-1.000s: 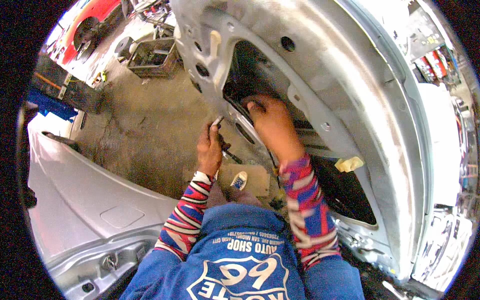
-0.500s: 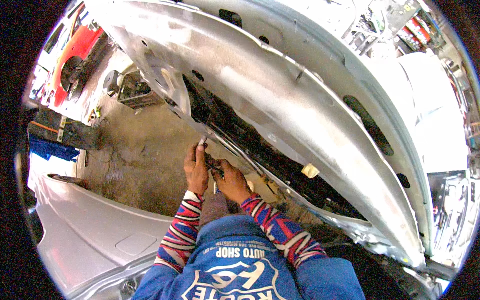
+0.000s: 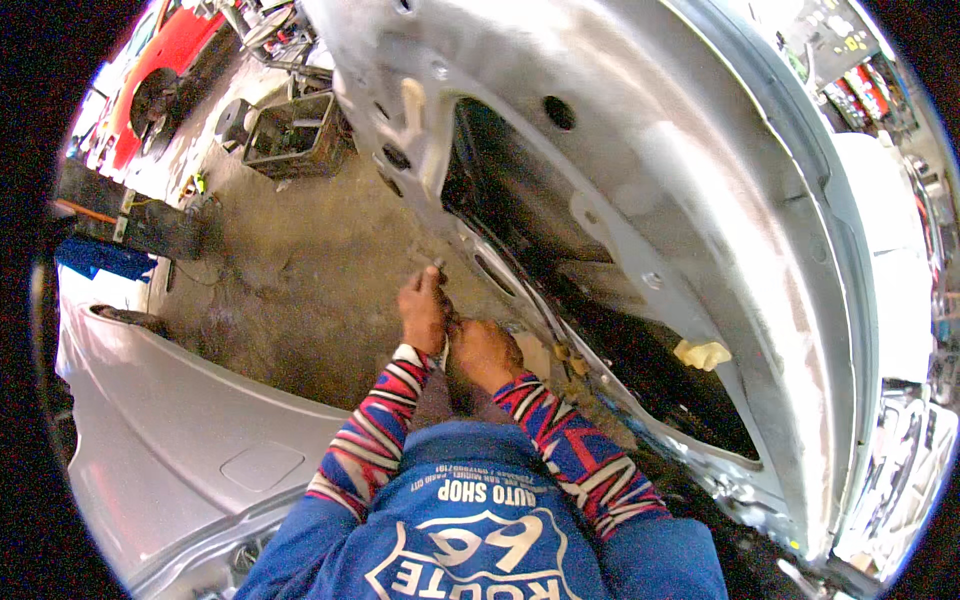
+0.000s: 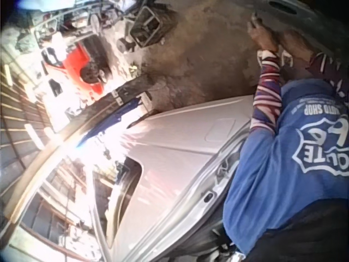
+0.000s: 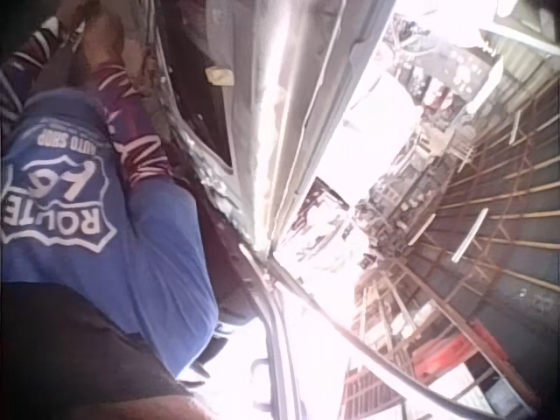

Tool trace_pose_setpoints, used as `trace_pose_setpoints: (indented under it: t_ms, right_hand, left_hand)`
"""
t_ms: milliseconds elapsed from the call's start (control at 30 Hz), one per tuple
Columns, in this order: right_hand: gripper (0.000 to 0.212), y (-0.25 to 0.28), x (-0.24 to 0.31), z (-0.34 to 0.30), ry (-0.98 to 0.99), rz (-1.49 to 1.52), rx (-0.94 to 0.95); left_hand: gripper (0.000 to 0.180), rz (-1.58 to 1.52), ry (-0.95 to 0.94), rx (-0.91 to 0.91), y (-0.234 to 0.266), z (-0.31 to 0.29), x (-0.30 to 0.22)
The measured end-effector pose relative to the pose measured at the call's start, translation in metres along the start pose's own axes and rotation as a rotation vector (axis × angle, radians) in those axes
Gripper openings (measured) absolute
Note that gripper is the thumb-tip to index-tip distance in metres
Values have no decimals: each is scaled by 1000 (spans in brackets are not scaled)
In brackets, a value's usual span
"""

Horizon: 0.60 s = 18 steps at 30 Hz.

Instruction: The person retrieves tools from a toolbox and then works on a car door, using a wrench to tighten bolts and adjust the door hinge. The person manipulates the door and uses tools to secure it in place.

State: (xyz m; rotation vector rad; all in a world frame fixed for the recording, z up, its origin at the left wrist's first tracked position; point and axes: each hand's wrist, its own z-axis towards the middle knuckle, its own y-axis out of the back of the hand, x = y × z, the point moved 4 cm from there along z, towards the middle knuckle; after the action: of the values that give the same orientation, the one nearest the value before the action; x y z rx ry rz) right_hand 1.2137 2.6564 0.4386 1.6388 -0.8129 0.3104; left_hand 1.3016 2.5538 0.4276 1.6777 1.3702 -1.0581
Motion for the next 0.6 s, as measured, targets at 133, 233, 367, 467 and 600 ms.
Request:
trace_pose_setpoints:
  t_ms: [133,233,367,467,600]
  right_hand:
    - [36,-3,-9,-27,-73,72,-94]
    - [34,1,-6,-30,14,140,-245]
    - [23,20,4,-13,83,135,-303]
    - [22,33,5,-4,21,95,-348]
    - [20,35,-3,2,8,145,-359]
  left_hand:
    - [43,136,-167,155,-16,-24,8]
    - [40,-23,-143,223,-11,-27,-8]
    - [35,-42,-327,180,-9,-23,-47]
    - [34,34,-301,218,-22,-13,-56]
    - [32,182,-571,121,-31,-6,-62]
